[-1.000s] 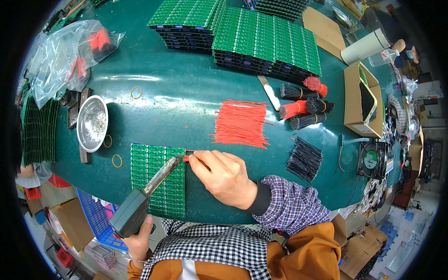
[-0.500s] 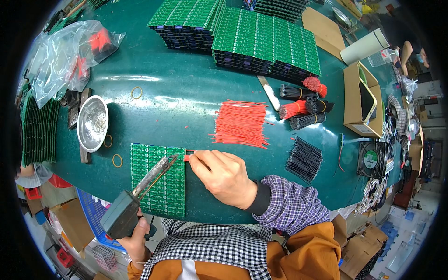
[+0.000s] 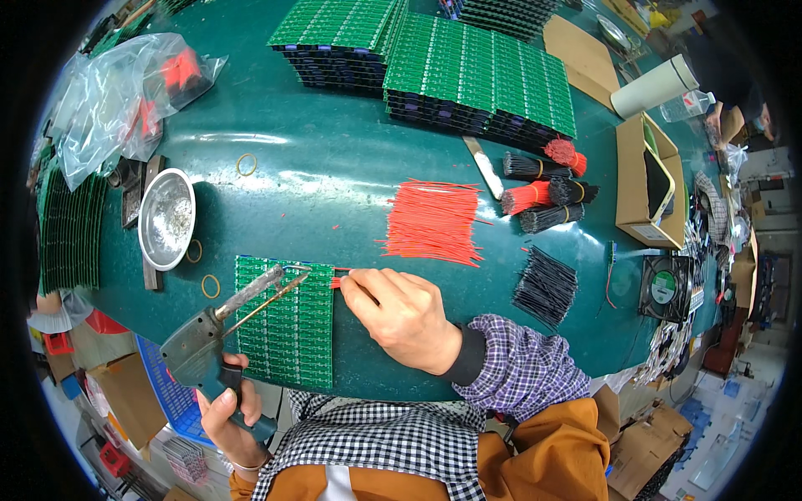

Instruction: The person solders wires onto a circuit board panel using a soldering tool while positioning the wires by hand.

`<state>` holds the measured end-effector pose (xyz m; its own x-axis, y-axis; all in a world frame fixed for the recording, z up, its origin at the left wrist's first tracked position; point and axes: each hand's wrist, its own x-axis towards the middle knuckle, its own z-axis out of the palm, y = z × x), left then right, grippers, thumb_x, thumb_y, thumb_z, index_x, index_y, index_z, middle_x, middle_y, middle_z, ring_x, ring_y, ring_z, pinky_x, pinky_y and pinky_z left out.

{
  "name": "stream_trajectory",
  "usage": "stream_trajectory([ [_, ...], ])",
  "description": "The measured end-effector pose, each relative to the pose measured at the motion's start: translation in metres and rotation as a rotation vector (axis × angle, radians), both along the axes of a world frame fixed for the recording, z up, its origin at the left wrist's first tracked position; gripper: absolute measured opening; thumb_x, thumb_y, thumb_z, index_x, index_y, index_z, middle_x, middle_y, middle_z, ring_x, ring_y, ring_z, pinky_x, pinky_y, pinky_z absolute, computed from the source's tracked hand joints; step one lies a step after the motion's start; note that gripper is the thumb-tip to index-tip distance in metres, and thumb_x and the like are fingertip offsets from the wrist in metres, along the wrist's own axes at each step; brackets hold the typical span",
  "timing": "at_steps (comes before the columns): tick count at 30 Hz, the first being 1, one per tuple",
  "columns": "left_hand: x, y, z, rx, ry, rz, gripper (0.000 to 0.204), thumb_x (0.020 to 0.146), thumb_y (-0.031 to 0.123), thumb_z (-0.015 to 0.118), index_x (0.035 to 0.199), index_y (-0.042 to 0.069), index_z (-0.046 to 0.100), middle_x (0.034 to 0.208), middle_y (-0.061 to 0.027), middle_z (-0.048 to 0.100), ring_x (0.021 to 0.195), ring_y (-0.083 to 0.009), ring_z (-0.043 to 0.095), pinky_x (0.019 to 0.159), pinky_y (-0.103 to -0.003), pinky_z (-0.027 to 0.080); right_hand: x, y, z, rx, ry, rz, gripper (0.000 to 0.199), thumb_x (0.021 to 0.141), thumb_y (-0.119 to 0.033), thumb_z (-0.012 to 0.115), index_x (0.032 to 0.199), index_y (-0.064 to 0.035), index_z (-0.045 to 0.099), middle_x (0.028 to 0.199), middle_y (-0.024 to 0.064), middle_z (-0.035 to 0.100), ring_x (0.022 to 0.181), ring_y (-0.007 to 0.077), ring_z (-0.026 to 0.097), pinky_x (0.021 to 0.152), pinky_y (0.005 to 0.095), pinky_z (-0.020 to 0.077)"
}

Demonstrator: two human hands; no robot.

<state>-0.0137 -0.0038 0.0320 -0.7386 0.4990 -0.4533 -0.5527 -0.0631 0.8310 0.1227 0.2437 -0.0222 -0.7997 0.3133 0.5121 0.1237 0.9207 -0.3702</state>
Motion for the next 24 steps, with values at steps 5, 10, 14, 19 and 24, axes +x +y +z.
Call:
stream_trajectory([
  [5, 0.003, -0.002, -0.005, 0.002, 0.004, 0.02, 0.062, 0.081, 0.016, 0.072, 0.129, -0.014, 0.047, 0.118, -0.0287, 0.062, 0.049, -0.0175, 0.052, 0.04, -0.028, 0.04, -0.002, -0.002, 0.003, -0.045, -0.007, -0.012, 0.027, 0.072, 0.002, 0.076, 0.099, -0.0005, 0.075, 0.097, 0.0083, 0.074, 0.073, 0.02, 0.072, 0.061, 0.0311, 0.0579],
  [10, 0.005, -0.006, -0.008, 0.016, 0.046, 0.005, 0.061, 0.083, 0.015, 0.072, 0.131, -0.014, 0.046, 0.118, -0.0289, 0.061, 0.049, -0.0183, 0.053, 0.04, -0.028, 0.04, -0.001, -0.002, 0.002, -0.046, -0.001, -0.017, 0.026, 0.073, 0.003, 0.076, 0.099, 0.0001, 0.075, 0.097, 0.0087, 0.074, 0.073, 0.0204, 0.072, 0.06, 0.0312, 0.058],
  [14, 0.008, -0.01, -0.012, 0.023, 0.052, 0.003, 0.062, 0.084, 0.014, 0.071, 0.134, -0.013, 0.045, 0.119, -0.0285, 0.061, 0.05, -0.0192, 0.054, 0.041, -0.028, 0.041, -0.002, -0.003, 0.003, -0.046, 0.0, -0.014, 0.025, 0.074, 0.003, 0.076, 0.098, 0.0005, 0.075, 0.097, 0.0093, 0.074, 0.073, 0.0211, 0.073, 0.061, 0.0315, 0.0587],
  [19, 0.01, -0.012, -0.014, 0.046, 0.073, -0.007, 0.066, 0.085, 0.012, 0.07, 0.141, -0.007, 0.042, 0.12, -0.027, 0.062, 0.051, -0.0203, 0.056, 0.044, -0.029, 0.043, -0.002, -0.001, 0.001, 0.007, 0.019, -0.005, 0.023, 0.076, -0.004, 0.075, 0.099, 0.0006, 0.073, 0.099, 0.0082, 0.07, 0.073, 0.0174, 0.07, 0.062, 0.0296, 0.0567],
  [24, 0.012, -0.016, -0.017, 0.045, 0.076, -0.001, 0.068, 0.083, 0.01, 0.071, 0.142, -0.007, 0.041, 0.12, -0.0267, 0.062, 0.052, -0.0204, 0.056, 0.044, -0.029, 0.043, -0.002, -0.002, 0.005, -0.043, -0.003, -0.019, 0.026, 0.074, 0.004, 0.076, 0.099, -0.0002, 0.075, 0.098, 0.0098, 0.074, 0.075, 0.0222, 0.074, 0.062, 0.0322, 0.0598],
])
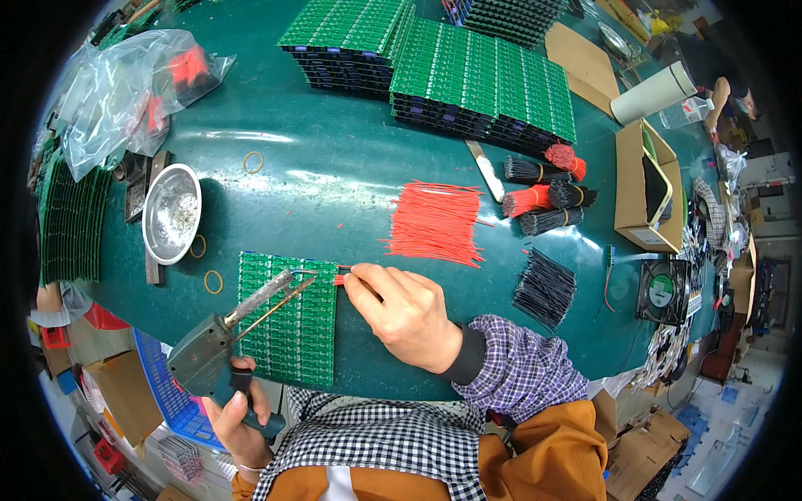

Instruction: The person solders wires onto a circuit board panel using a soldering tool while positioning the wires by hand.

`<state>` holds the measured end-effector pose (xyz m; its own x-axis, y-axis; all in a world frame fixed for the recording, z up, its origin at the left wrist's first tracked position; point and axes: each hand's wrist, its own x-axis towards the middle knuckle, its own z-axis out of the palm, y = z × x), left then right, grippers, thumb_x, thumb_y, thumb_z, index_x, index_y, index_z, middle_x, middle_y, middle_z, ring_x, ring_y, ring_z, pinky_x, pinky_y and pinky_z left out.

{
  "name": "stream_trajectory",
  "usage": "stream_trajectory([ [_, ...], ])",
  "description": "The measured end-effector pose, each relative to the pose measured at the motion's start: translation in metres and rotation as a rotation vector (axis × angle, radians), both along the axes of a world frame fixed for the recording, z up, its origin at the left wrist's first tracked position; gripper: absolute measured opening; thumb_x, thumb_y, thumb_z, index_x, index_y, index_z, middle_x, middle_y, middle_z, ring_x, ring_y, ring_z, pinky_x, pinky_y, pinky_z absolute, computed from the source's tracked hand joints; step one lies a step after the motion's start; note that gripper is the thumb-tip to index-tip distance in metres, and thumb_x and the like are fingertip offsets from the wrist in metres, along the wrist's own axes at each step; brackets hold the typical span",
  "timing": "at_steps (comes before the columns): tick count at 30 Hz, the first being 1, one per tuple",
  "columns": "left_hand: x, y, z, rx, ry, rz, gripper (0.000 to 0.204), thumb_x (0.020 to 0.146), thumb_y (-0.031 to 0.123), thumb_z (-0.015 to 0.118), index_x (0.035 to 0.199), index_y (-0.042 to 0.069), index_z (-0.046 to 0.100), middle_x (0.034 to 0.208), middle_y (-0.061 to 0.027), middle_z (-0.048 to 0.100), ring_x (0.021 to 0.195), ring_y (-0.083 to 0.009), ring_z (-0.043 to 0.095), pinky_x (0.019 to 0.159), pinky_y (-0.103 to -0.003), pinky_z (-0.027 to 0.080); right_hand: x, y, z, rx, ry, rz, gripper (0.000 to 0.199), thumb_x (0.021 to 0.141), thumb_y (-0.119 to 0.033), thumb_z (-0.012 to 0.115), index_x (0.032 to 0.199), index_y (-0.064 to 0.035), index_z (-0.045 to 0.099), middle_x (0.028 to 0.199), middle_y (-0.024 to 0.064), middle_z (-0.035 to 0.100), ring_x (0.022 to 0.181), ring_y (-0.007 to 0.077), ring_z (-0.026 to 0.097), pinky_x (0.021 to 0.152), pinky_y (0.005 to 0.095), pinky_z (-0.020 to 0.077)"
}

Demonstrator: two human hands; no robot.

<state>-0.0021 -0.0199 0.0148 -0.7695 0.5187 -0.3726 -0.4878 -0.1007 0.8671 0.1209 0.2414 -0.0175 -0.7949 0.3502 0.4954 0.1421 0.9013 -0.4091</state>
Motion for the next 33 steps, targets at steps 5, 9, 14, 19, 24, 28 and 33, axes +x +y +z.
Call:
stream_trajectory([
  [5, 0.003, 0.005, 0.005, -0.091, 0.078, -0.024, 0.065, 0.083, 0.02, 0.074, 0.135, -0.01, 0.047, 0.119, -0.0249, 0.061, 0.052, -0.0145, 0.053, 0.043, -0.026, 0.041, 0.0, 0.0, -0.001, 0.002, -0.001, 0.002, 0.024, 0.075, 0.004, 0.077, 0.099, -0.0004, 0.075, 0.096, 0.0089, 0.073, 0.075, 0.0217, 0.073, 0.061, 0.0321, 0.0592],
  [9, 0.004, 0.006, 0.007, -0.1, 0.093, -0.02, 0.064, 0.082, 0.016, 0.074, 0.136, -0.008, 0.047, 0.12, -0.0247, 0.062, 0.054, -0.0153, 0.054, 0.044, -0.026, 0.043, 0.001, 0.002, -0.004, 0.048, -0.001, 0.007, 0.023, 0.077, -0.004, 0.076, 0.099, -0.0002, 0.073, 0.096, 0.0069, 0.069, 0.074, 0.0172, 0.069, 0.061, 0.0295, 0.0554],
  [14, 0.005, 0.005, 0.007, -0.106, 0.094, -0.018, 0.064, 0.082, 0.014, 0.073, 0.136, -0.007, 0.047, 0.12, -0.0245, 0.062, 0.054, -0.0157, 0.055, 0.045, -0.026, 0.044, 0.0, 0.0, -0.002, 0.029, -0.024, -0.006, 0.024, 0.075, -0.004, 0.075, 0.098, -0.0003, 0.073, 0.096, 0.0072, 0.069, 0.077, 0.019, 0.07, 0.064, 0.0311, 0.0556],
  [19, 0.007, 0.004, 0.006, -0.107, 0.129, 0.0, 0.063, 0.083, 0.015, 0.074, 0.136, -0.007, 0.048, 0.119, -0.0235, 0.063, 0.052, -0.016, 0.054, 0.045, -0.026, 0.043, -0.003, 0.002, 0.003, 0.043, 0.112, 0.019, 0.023, 0.074, 0.004, 0.08, 0.096, -0.0008, 0.074, 0.089, 0.0076, 0.071, 0.072, 0.0237, 0.07, 0.065, 0.0361, 0.0569],
  [24, 0.013, -0.024, -0.015, -0.229, 0.286, -0.091, 0.061, 0.086, 0.008, 0.076, 0.138, -0.006, 0.049, 0.12, -0.0192, 0.064, 0.059, -0.0143, 0.056, 0.047, -0.027, 0.045, 0.006, -0.007, 0.002, -0.017, 0.075, 0.041, 0.024, 0.075, 0.004, 0.079, 0.098, -0.0001, 0.075, 0.09, 0.0085, 0.071, 0.073, 0.023, 0.071, 0.061, 0.0337, 0.0568],
  [28, 0.016, -0.03, -0.017, -0.399, 0.606, -0.242, 0.052, 0.084, 0.001, 0.081, 0.131, -0.004, 0.06, 0.117, -0.0128, 0.067, 0.071, -0.012, 0.059, 0.057, -0.027, 0.05, 0.006, -0.007, -0.004, -0.029, 0.05, 0.039, 0.024, 0.076, 0.003, 0.079, 0.1, 0.0004, 0.075, 0.091, 0.0087, 0.071, 0.072, 0.0213, 0.071, 0.058, 0.0316, 0.0562],
  [33, 0.021, -0.023, 0.001, -0.48, 0.339, -0.242, 0.026, 0.09, 0.008, 0.084, 0.111, -0.004, 0.074, 0.102, -0.0096, 0.076, 0.086, -0.0192, 0.071, 0.076, -0.033, 0.057, 0.005, -0.007, -0.004, -0.032, 0.046, 0.039, 0.023, 0.077, 0.002, 0.078, 0.099, 0.0003, 0.075, 0.091, 0.0083, 0.071, 0.072, 0.0204, 0.072, 0.058, 0.0311, 0.0563],
])
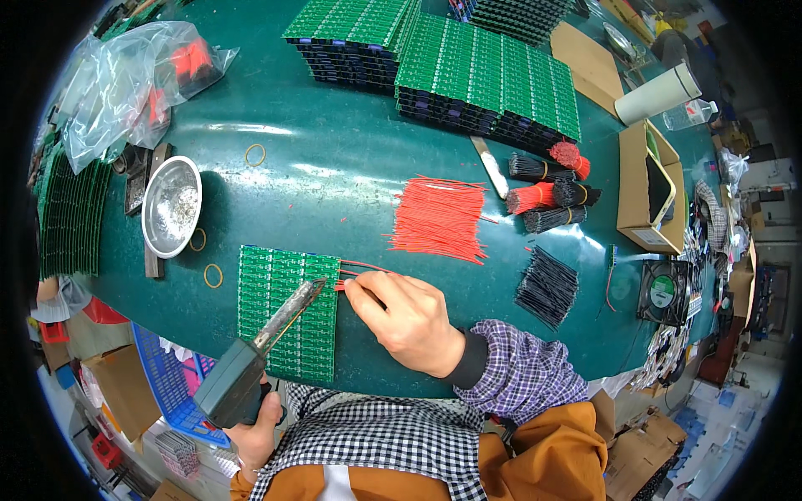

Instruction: The person solders wires onto a circuit board panel using a soldering tool while positioning the wires by hand.

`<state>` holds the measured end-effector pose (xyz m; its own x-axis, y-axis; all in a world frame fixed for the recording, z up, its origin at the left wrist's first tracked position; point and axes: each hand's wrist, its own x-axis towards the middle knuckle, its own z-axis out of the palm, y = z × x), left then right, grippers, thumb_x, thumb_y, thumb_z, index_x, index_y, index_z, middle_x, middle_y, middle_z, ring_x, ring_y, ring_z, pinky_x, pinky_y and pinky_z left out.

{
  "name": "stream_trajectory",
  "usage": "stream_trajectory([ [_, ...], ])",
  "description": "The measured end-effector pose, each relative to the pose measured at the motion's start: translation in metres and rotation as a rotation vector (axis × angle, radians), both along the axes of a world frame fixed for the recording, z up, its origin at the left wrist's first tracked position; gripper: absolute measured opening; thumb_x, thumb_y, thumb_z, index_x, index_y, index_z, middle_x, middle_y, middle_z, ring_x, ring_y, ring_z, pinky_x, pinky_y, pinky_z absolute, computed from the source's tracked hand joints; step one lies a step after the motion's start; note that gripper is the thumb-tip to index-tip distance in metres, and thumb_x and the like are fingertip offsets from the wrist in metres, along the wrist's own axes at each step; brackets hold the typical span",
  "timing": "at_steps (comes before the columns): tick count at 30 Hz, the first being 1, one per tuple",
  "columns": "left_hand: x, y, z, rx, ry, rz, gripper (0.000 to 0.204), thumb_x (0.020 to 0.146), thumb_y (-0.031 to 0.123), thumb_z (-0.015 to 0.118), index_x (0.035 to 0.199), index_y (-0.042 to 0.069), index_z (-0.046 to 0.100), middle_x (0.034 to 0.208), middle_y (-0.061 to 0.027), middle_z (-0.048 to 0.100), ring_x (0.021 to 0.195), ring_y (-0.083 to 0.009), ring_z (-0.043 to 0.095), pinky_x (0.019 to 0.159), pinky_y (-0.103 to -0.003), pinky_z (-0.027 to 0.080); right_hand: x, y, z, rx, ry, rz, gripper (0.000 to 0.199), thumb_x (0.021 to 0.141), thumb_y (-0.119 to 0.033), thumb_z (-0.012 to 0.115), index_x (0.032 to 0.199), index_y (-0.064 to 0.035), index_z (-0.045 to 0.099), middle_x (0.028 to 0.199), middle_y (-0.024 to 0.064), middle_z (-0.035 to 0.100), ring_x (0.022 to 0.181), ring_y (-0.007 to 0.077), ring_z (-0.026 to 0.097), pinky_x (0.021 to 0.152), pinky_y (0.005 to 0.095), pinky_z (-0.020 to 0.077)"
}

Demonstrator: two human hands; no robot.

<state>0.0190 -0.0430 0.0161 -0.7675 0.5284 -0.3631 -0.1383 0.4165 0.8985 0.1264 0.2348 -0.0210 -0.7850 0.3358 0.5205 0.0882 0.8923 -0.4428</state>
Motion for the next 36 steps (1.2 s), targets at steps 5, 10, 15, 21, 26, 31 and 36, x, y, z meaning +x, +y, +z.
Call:
stream_trajectory([
  [5, 0.0, -0.003, -0.006, -0.045, 0.106, -0.095, 0.024, 0.09, 0.01, 0.083, 0.109, -0.003, 0.075, 0.098, -0.0102, 0.075, 0.081, -0.0214, 0.071, 0.072, -0.033, 0.056, -0.001, 0.0, 0.002, 0.019, -0.015, -0.002, 0.023, 0.076, 0.001, 0.077, 0.099, 0.0002, 0.075, 0.092, 0.0078, 0.072, 0.073, 0.0198, 0.072, 0.058, 0.031, 0.0573],
  [10, -0.001, 0.002, -0.007, -0.036, 0.155, -0.094, 0.02, 0.089, 0.01, 0.084, 0.103, -0.001, 0.076, 0.091, -0.0086, 0.075, 0.073, -0.0212, 0.07, 0.068, -0.033, 0.055, -0.001, -0.001, 0.003, 0.025, -0.023, -0.005, 0.023, 0.076, 0.0, 0.077, 0.098, 0.0005, 0.075, 0.092, 0.0082, 0.072, 0.073, 0.0202, 0.072, 0.058, 0.031, 0.0576],
  [15, -0.002, 0.006, -0.005, -0.048, 0.259, -0.13, 0.017, 0.088, 0.01, 0.084, 0.099, 0.0, 0.077, 0.087, -0.0073, 0.075, 0.069, -0.0208, 0.069, 0.066, -0.034, 0.055, -0.002, -0.001, 0.003, 0.023, -0.024, -0.007, 0.022, 0.075, 0.0, 0.077, 0.098, 0.0009, 0.075, 0.092, 0.0086, 0.072, 0.073, 0.0205, 0.072, 0.058, 0.031, 0.0577],
  [21, 0.0, 0.001, -0.005, -0.031, 0.186, -0.116, 0.018, 0.091, 0.009, 0.082, 0.103, -0.002, 0.075, 0.088, -0.0089, 0.074, 0.073, -0.0208, 0.069, 0.067, -0.034, 0.054, -0.001, 0.0, 0.004, 0.023, -0.035, -0.005, 0.023, 0.075, 0.0, 0.076, 0.098, 0.0007, 0.075, 0.093, 0.0085, 0.072, 0.073, 0.0201, 0.072, 0.059, 0.031, 0.058],
  [26, 0.002, -0.015, -0.017, 0.093, 0.115, -0.087, 0.041, 0.09, -0.006, 0.073, 0.129, -0.005, 0.06, 0.096, -0.008, 0.065, 0.07, -0.012, 0.059, 0.058, -0.027, 0.048, -0.002, -0.001, 0.005, 0.028, -0.031, -0.01, 0.025, 0.074, 0.0, 0.076, 0.099, 0.0002, 0.076, 0.093, 0.0081, 0.072, 0.073, 0.0198, 0.072, 0.059, 0.0307, 0.0583],
  [31, 0.001, -0.002, -0.003, -0.003, 0.07, -0.08, 0.02, 0.093, 0.008, 0.08, 0.107, -0.004, 0.074, 0.095, -0.0106, 0.075, 0.08, -0.0215, 0.07, 0.072, -0.033, 0.055, -0.002, -0.001, 0.003, 0.027, -0.033, -0.011, 0.026, 0.074, 0.001, 0.076, 0.099, -0.0001, 0.076, 0.093, 0.0078, 0.072, 0.073, 0.0198, 0.073, 0.059, 0.0308, 0.0583],
  [36, -0.001, 0.003, 0.004, -0.017, 0.107, -0.134, 0.023, 0.093, 0.008, 0.079, 0.11, -0.006, 0.074, 0.098, -0.0129, 0.076, 0.084, -0.0234, 0.072, 0.075, -0.034, 0.057, -0.002, -0.001, 0.003, 0.031, -0.032, -0.014, 0.026, 0.073, 0.001, 0.076, 0.099, -0.0002, 0.076, 0.092, 0.0074, 0.072, 0.073, 0.0197, 0.073, 0.059, 0.0307, 0.0582],
])
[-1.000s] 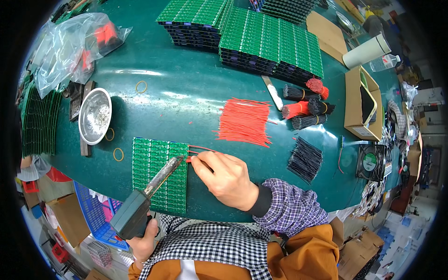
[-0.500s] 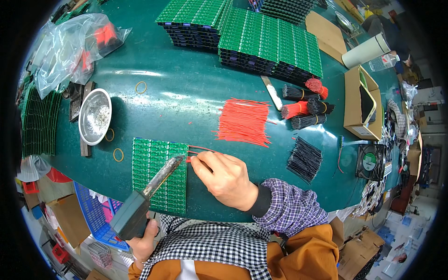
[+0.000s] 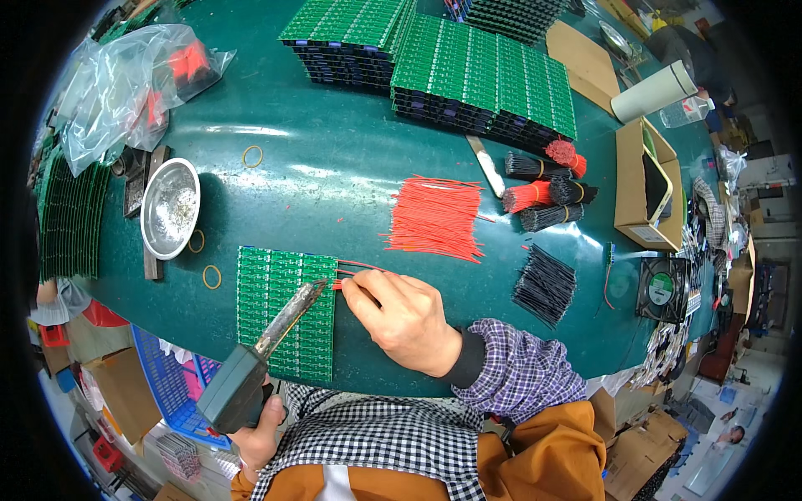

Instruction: The person solders wires onto a circuit board panel using a soldering tool while positioning the wires by hand.

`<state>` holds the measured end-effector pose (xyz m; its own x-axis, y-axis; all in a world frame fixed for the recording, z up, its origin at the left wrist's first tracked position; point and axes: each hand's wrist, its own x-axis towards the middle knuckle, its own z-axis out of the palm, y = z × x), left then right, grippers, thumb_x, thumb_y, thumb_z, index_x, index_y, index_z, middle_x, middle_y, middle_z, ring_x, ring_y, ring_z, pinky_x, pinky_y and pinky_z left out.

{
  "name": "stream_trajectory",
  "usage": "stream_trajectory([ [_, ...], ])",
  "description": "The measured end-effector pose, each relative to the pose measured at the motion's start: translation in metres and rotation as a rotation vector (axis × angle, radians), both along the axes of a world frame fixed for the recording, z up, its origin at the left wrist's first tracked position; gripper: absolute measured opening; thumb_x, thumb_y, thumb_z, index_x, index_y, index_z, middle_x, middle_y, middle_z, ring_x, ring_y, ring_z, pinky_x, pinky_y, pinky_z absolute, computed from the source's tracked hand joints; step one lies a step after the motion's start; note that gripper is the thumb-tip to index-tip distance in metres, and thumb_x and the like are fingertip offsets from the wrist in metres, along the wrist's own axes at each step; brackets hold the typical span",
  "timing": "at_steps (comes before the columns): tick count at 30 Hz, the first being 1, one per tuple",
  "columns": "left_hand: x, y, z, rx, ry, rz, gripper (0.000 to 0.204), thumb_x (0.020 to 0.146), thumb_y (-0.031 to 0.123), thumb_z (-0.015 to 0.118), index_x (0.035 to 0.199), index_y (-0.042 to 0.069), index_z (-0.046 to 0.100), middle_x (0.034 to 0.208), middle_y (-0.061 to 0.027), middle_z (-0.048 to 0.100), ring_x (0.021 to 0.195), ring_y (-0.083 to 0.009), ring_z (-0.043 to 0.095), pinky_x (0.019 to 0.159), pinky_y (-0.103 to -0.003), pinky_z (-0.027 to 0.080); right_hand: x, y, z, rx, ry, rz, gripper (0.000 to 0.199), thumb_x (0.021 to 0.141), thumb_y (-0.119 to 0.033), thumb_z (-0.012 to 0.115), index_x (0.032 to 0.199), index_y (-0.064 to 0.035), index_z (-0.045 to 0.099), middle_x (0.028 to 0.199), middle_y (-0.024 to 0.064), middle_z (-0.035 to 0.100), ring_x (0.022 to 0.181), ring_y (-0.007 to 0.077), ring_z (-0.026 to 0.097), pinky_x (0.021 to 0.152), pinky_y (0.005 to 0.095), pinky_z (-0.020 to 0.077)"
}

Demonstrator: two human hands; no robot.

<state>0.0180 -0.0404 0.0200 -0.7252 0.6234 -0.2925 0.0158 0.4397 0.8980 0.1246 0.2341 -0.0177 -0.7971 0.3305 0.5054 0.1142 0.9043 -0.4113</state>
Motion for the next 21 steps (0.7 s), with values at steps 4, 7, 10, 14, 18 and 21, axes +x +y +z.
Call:
stream_trajectory([
  [4, 0.0, -0.001, 0.001, -0.023, -0.04, 0.003, 0.02, 0.093, 0.008, 0.079, 0.108, -0.004, 0.075, 0.098, -0.0122, 0.076, 0.083, -0.0233, 0.072, 0.074, -0.034, 0.057, 0.0, 0.0, 0.0, 0.0, 0.002, -0.004, 0.024, 0.075, 0.001, 0.077, 0.099, -0.0002, 0.076, 0.092, 0.0073, 0.072, 0.072, 0.0195, 0.072, 0.058, 0.0307, 0.0575],
  [7, 0.002, -0.006, -0.003, -0.028, -0.069, 0.016, 0.019, 0.093, 0.008, 0.079, 0.107, -0.004, 0.075, 0.098, -0.0118, 0.076, 0.083, -0.0233, 0.072, 0.074, -0.034, 0.056, -0.001, -0.001, -0.001, 0.002, 0.007, -0.007, 0.023, 0.076, 0.001, 0.077, 0.098, -0.0001, 0.075, 0.092, 0.0073, 0.071, 0.072, 0.0195, 0.072, 0.058, 0.0307, 0.0569],
  [10, 0.002, -0.009, -0.006, -0.023, -0.06, 0.024, 0.018, 0.093, 0.008, 0.079, 0.107, -0.003, 0.076, 0.098, -0.0114, 0.076, 0.083, -0.023, 0.072, 0.074, -0.034, 0.056, -0.001, -0.001, -0.001, 0.006, 0.011, -0.01, 0.022, 0.076, 0.001, 0.078, 0.098, 0.0001, 0.075, 0.092, 0.0072, 0.071, 0.071, 0.0194, 0.072, 0.057, 0.0308, 0.0565],
  [14, 0.0, -0.007, -0.003, -0.054, -0.072, 0.001, 0.018, 0.093, 0.009, 0.079, 0.107, -0.003, 0.076, 0.098, -0.0113, 0.076, 0.083, -0.0231, 0.071, 0.074, -0.034, 0.056, -0.001, -0.001, -0.001, 0.019, 0.012, -0.02, 0.021, 0.077, 0.001, 0.079, 0.097, 0.0, 0.075, 0.091, 0.0071, 0.071, 0.071, 0.0192, 0.071, 0.057, 0.0303, 0.0558],
  [18, 0.004, -0.011, -0.005, -0.016, -0.067, 0.022, 0.02, 0.094, 0.009, 0.079, 0.109, -0.004, 0.076, 0.101, -0.0123, 0.076, 0.085, -0.0239, 0.072, 0.075, -0.034, 0.056, -0.001, -0.001, -0.002, 0.013, 0.006, -0.022, 0.021, 0.076, 0.001, 0.079, 0.096, -0.0003, 0.075, 0.091, 0.0071, 0.072, 0.072, 0.0204, 0.071, 0.058, 0.0313, 0.0553],
  [21, 0.006, -0.018, -0.009, -0.011, 0.038, -0.009, 0.023, 0.094, 0.009, 0.079, 0.111, -0.005, 0.076, 0.104, -0.0131, 0.077, 0.089, -0.0237, 0.074, 0.078, -0.033, 0.057, -0.002, 0.0, 0.001, 0.06, 0.061, -0.008, 0.022, 0.076, 0.001, 0.079, 0.097, -0.0003, 0.075, 0.091, 0.0076, 0.072, 0.073, 0.0219, 0.071, 0.06, 0.0329, 0.0546],
])
